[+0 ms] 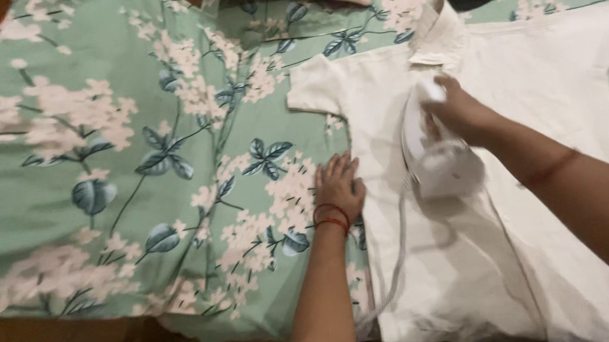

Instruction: The person irons a white short-sleeved shirt laid out on a bed, smoothing the collar, sleeves, and body with a white electric iron. After ironing, the person folds the shirt neatly on the bed.

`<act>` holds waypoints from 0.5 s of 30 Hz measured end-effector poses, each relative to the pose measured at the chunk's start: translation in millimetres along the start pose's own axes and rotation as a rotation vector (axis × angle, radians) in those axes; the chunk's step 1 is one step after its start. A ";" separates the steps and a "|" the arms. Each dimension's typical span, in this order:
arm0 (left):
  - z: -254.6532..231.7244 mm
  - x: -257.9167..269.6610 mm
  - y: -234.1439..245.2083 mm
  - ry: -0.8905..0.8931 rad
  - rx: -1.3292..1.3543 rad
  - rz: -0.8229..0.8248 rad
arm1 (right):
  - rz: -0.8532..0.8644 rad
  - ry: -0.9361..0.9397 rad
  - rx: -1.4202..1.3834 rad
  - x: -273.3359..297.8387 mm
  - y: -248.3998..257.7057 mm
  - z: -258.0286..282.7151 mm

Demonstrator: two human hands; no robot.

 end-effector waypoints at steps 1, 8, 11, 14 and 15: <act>-1.6 2.4 2.1 0.007 0.029 -0.026 | 0.034 -0.014 0.034 13.4 -0.7 -5.1; -40.7 62.2 52.1 0.356 0.295 0.059 | 0.192 0.149 0.469 50.5 -6.6 -12.2; -65.6 83.9 78.6 0.572 0.390 0.317 | 0.168 0.118 0.627 30.8 -17.1 9.5; -82.3 85.8 101.7 0.624 0.317 0.463 | 0.157 -0.036 0.673 18.3 -35.9 29.2; -87.6 85.6 106.2 0.615 0.273 0.481 | 0.161 -0.024 0.699 20.6 -39.4 33.5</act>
Point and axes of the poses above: each hand's wrist, its own x-axis away from the middle knuckle, its own y-axis out of the back of the hand, z = x × y, the point moved 2 cm from there along -x, towards the middle knuckle, and after that the axes turned 10 degrees about -x, right-handed, at the moved point
